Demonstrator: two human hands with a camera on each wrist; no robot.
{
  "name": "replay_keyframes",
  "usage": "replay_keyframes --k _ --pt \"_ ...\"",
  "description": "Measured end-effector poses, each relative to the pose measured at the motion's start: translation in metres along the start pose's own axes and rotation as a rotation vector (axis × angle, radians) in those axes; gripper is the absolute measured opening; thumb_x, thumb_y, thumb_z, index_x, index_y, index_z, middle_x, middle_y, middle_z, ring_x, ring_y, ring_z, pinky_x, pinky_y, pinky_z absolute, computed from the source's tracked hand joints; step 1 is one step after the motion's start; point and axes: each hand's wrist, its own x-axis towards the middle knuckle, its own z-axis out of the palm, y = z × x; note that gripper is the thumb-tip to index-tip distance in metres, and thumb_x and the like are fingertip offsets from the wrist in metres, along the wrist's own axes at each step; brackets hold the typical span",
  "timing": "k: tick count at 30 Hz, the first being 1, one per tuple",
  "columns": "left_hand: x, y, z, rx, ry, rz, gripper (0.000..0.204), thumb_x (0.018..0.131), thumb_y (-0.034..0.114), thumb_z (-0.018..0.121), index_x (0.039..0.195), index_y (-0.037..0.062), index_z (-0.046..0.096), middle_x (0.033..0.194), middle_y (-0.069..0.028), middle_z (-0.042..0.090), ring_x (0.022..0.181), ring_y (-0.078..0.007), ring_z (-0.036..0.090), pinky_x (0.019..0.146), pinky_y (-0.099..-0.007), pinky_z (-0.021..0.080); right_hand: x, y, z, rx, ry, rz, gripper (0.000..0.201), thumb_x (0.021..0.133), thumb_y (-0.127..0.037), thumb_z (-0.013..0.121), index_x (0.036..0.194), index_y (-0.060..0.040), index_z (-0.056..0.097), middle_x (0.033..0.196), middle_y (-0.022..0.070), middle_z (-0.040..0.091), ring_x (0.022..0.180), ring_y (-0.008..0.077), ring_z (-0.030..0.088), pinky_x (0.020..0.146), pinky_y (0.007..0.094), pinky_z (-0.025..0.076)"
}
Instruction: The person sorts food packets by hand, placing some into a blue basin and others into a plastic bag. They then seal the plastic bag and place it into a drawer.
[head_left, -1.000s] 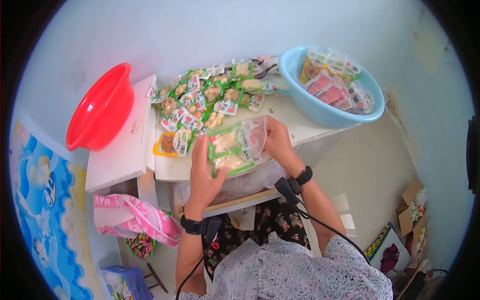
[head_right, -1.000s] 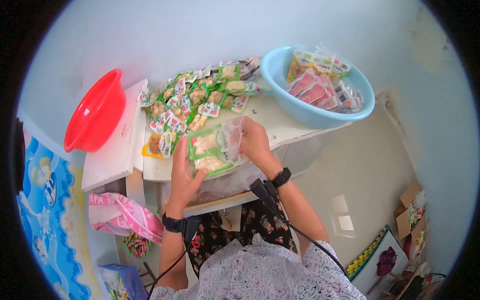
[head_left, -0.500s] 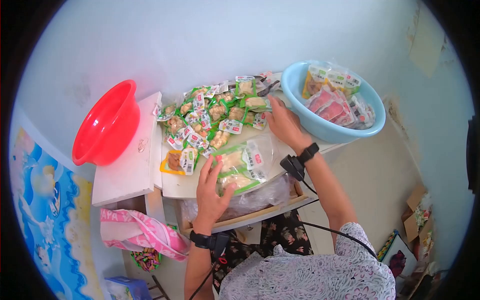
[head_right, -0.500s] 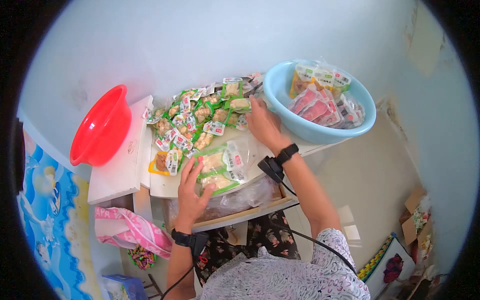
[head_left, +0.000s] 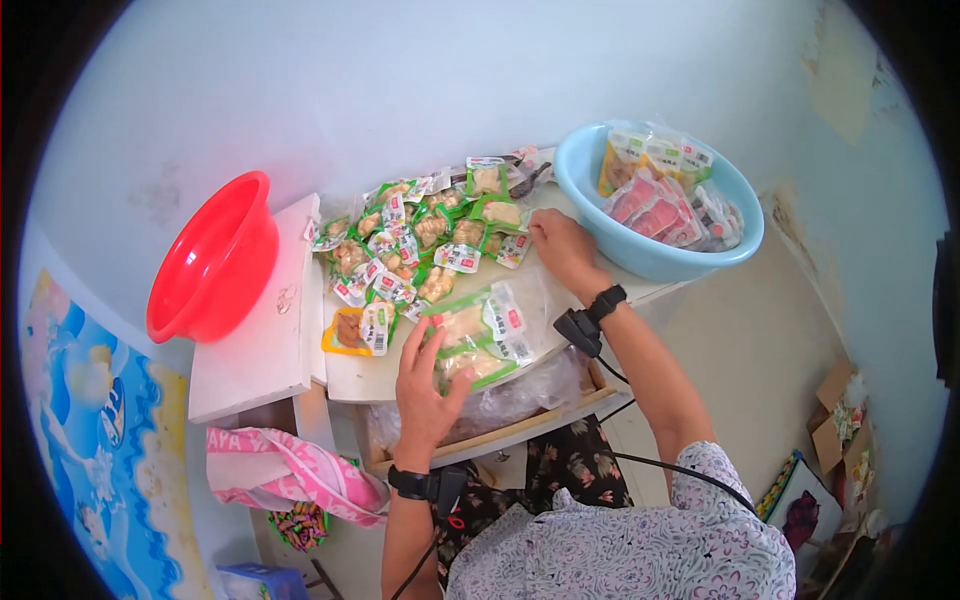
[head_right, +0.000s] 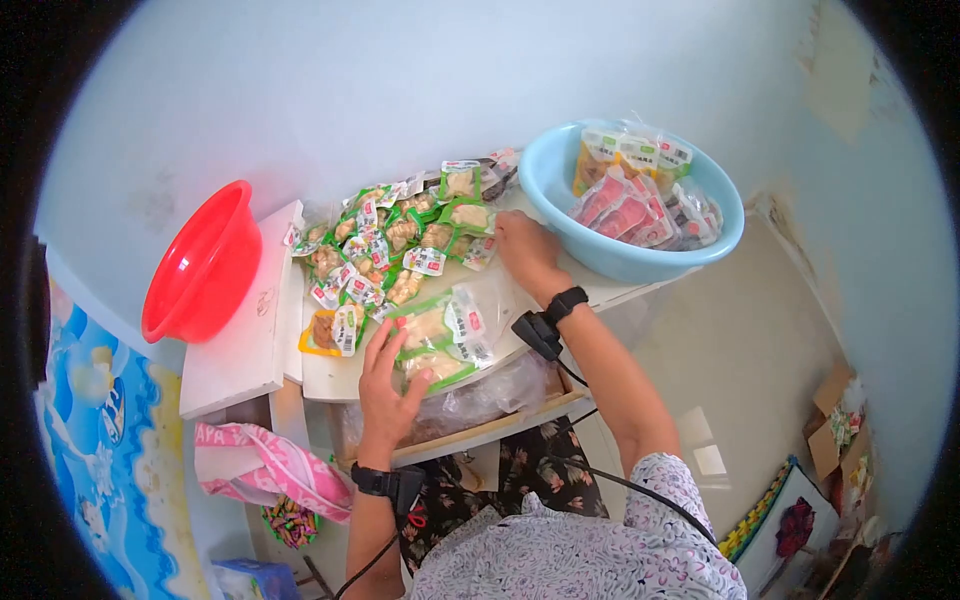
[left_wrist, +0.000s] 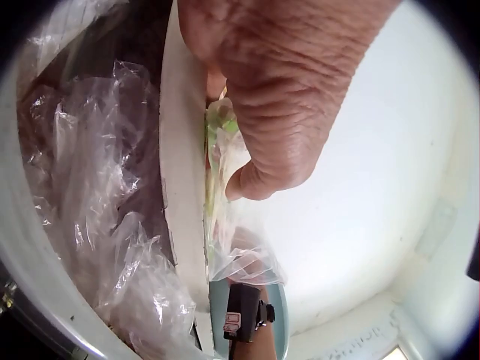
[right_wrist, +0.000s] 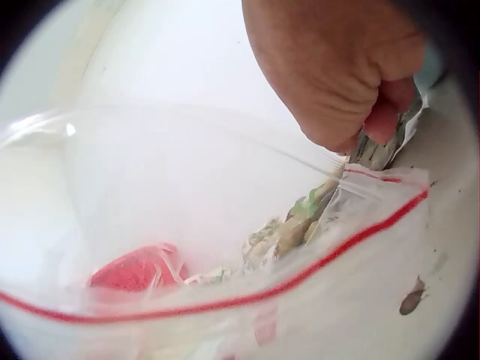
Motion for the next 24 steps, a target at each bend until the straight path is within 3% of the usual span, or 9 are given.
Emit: replay_keyframes --k 2,5,8,11,14,17,23,24 --pt "0.000 0.000 -0.001 -0.001 0.005 -0.003 0.063 0.083 0.019 0.079 0.139 -0.0015 0.060 0.156 -0.0222 0.047 0.140 -0.0394 0.050 0.115 -0.0458 0.042 -0.002 -0.002 0.003 -0.010 0.004 -0.012 0.017 0.096 -0.022 0.064 0.102 -0.0054 0.061 0.106 0.0142 0.070 0.096 0.0373 0.068 0.079 0.0487 0.054" --pt "-0.001 0.002 -0.001 0.005 0.014 -0.011 0.062 0.083 0.019 0.079 0.139 -0.0013 0.060 0.156 -0.0222 0.047 0.140 -0.0396 0.050 0.116 -0.0461 0.042 -0.005 -0.025 -0.015 -0.168 -0.126 -0.057 0.020 0.095 -0.022 0.066 0.098 -0.0033 0.060 0.101 0.0177 0.069 0.094 0.0384 0.068 0.077 0.0498 0.054" --pt "-0.001 0.000 0.000 -0.004 0.025 -0.008 0.062 0.084 0.019 0.079 0.140 -0.0007 0.060 0.156 -0.0224 0.047 0.140 -0.0397 0.050 0.116 -0.0463 0.042 0.001 -0.047 -0.020 -0.189 -0.031 -0.059 0.022 0.093 -0.024 0.067 0.098 -0.0031 0.066 0.096 0.0184 0.070 0.095 0.0363 0.070 0.080 0.0507 0.055" --pt "-0.001 0.000 0.000 -0.006 0.034 -0.023 0.063 0.084 0.019 0.079 0.141 0.0001 0.059 0.156 -0.0226 0.047 0.140 -0.0398 0.050 0.116 -0.0463 0.041 0.010 -0.032 0.002 -0.252 0.136 -0.229 0.028 0.091 -0.030 0.070 0.102 -0.0052 0.068 0.097 0.0148 0.073 0.096 0.0351 0.069 0.083 0.0515 0.052" --pt "0.001 0.000 -0.001 -0.007 0.038 -0.025 0.063 0.085 0.019 0.079 0.142 0.0004 0.059 0.156 -0.0227 0.047 0.140 -0.0400 0.050 0.116 -0.0462 0.041 0.011 -0.022 0.016 -0.377 -0.053 -0.059 0.033 0.090 -0.035 0.072 0.106 -0.0066 0.069 0.101 0.0136 0.075 0.097 0.0351 0.069 0.089 0.0518 0.048" --pt "-0.002 -0.001 0.001 -0.006 0.045 -0.026 0.061 0.086 0.019 0.078 0.141 -0.0002 0.060 0.155 -0.0230 0.048 0.141 -0.0396 0.050 0.116 -0.0458 0.041 0.011 -0.022 0.007 -0.328 -0.164 -0.003 0.038 0.091 -0.039 0.073 0.115 -0.0091 0.068 0.098 0.0170 0.074 0.096 0.0369 0.070 0.090 0.0543 0.046" --pt "-0.001 0.000 0.001 -0.007 0.053 -0.018 0.059 0.088 0.022 0.077 0.139 -0.0014 0.061 0.152 -0.0232 0.051 0.141 -0.0385 0.050 0.117 -0.0450 0.040 0.004 0.005 -0.001 0.085 -0.114 0.063 0.036 0.094 -0.034 0.072 0.121 -0.0103 0.072 0.102 0.0136 0.077 0.096 0.0342 0.072 0.082 0.0469 0.053" --pt "-0.001 0.001 0.001 -0.008 0.051 -0.020 0.059 0.088 0.022 0.077 0.139 -0.0015 0.061 0.152 -0.0230 0.051 0.141 -0.0383 0.050 0.117 -0.0449 0.040 0.001 0.004 -0.001 0.096 -0.026 0.017 0.030 0.094 -0.030 0.070 0.115 -0.0092 0.072 0.097 0.0146 0.075 0.092 0.0346 0.072 0.078 0.0466 0.053"
